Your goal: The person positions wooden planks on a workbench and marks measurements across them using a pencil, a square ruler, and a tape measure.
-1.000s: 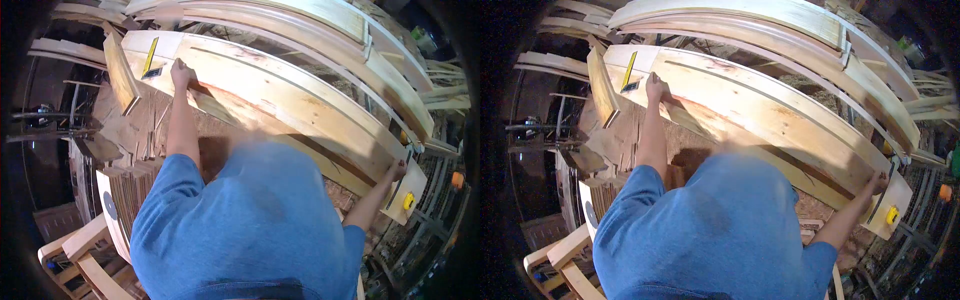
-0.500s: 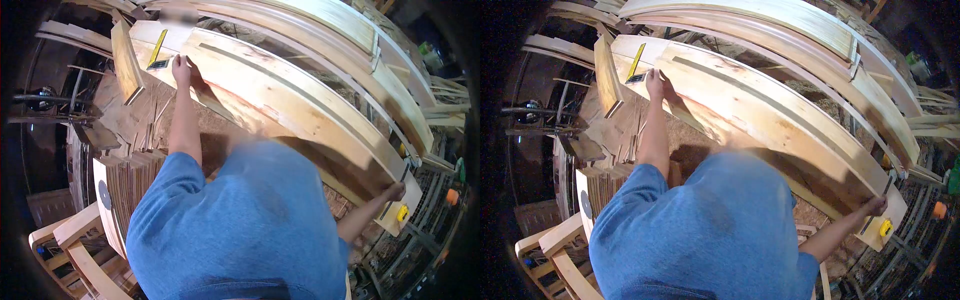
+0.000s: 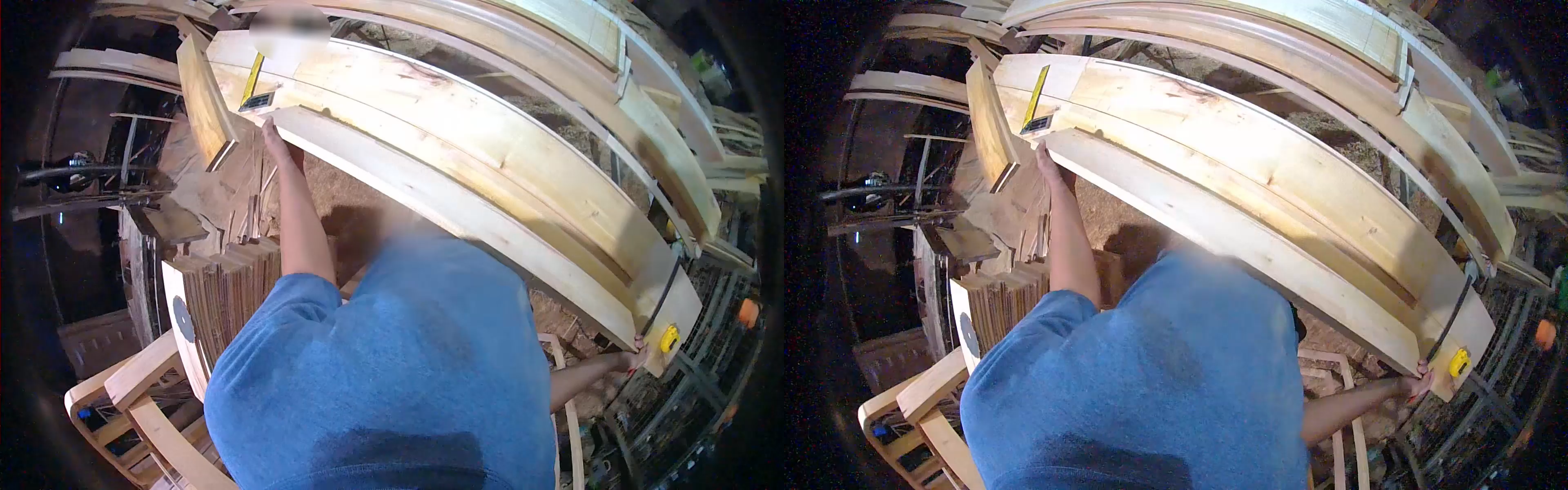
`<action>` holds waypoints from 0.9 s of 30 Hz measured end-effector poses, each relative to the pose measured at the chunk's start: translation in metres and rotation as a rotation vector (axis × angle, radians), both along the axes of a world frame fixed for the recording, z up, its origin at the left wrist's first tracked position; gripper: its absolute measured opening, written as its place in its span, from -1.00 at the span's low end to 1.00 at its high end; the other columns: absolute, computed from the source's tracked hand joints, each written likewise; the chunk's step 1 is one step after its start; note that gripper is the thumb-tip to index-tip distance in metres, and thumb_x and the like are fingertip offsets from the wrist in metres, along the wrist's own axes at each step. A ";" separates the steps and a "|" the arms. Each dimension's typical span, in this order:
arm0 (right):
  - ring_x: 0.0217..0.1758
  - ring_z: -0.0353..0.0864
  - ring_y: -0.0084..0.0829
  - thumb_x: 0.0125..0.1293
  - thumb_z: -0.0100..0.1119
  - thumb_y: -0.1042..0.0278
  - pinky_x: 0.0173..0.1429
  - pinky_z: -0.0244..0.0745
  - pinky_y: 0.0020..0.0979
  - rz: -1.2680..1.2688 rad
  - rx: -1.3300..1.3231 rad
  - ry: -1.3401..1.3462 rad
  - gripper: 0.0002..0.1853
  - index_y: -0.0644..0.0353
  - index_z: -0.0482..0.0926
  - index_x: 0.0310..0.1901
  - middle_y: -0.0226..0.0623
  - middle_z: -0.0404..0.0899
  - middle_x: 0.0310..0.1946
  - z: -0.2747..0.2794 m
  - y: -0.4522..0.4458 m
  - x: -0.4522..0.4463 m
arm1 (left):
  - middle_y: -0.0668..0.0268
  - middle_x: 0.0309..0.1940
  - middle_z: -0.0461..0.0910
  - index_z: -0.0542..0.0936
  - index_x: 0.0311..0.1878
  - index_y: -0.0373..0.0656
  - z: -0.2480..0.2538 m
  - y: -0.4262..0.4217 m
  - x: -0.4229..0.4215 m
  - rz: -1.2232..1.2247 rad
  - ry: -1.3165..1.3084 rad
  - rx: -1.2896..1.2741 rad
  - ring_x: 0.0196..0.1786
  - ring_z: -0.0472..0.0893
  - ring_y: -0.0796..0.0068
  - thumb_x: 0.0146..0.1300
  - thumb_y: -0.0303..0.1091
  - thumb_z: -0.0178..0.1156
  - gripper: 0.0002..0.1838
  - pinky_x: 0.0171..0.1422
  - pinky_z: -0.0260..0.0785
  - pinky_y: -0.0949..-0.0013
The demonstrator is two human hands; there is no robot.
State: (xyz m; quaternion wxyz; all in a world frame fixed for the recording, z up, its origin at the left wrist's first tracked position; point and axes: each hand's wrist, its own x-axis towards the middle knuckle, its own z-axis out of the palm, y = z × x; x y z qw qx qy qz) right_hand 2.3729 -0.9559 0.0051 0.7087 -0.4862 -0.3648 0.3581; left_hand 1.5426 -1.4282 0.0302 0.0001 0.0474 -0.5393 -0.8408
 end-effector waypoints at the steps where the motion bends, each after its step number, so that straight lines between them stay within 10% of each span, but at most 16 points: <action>1: -0.36 0.49 -0.19 0.13 0.05 0.34 -0.05 0.48 -0.13 0.010 -0.004 -0.046 -0.79 0.36 0.48 -0.36 -0.24 0.44 -0.57 0.003 -0.004 0.000 | 0.03 0.16 0.53 0.42 0.25 -0.29 0.003 0.003 0.004 0.023 0.000 -0.015 0.21 0.52 0.06 0.35 0.09 -0.05 -0.36 0.33 0.35 0.06; 19: -0.34 0.47 -0.24 0.21 -0.07 0.35 -0.05 0.47 -0.17 -0.008 -0.160 -0.292 -0.87 0.23 0.36 -0.38 -0.28 0.34 -0.58 0.033 -0.034 -0.026 | 0.04 0.28 0.46 0.38 0.35 -0.28 0.008 -0.003 0.018 -0.013 -0.038 0.011 0.31 0.44 0.01 0.29 0.12 -0.09 -0.26 0.42 0.25 0.04; 27: -0.30 0.53 -0.21 0.32 -0.06 0.31 -0.04 0.45 -0.10 -0.029 -0.215 -0.256 -0.69 0.40 0.45 -0.05 -0.26 0.42 -0.57 0.015 -0.020 -0.003 | 0.03 0.25 0.48 0.40 0.32 -0.29 0.016 0.006 0.024 0.039 -0.073 -0.033 0.28 0.46 0.00 0.31 0.14 -0.12 -0.27 0.39 0.27 0.03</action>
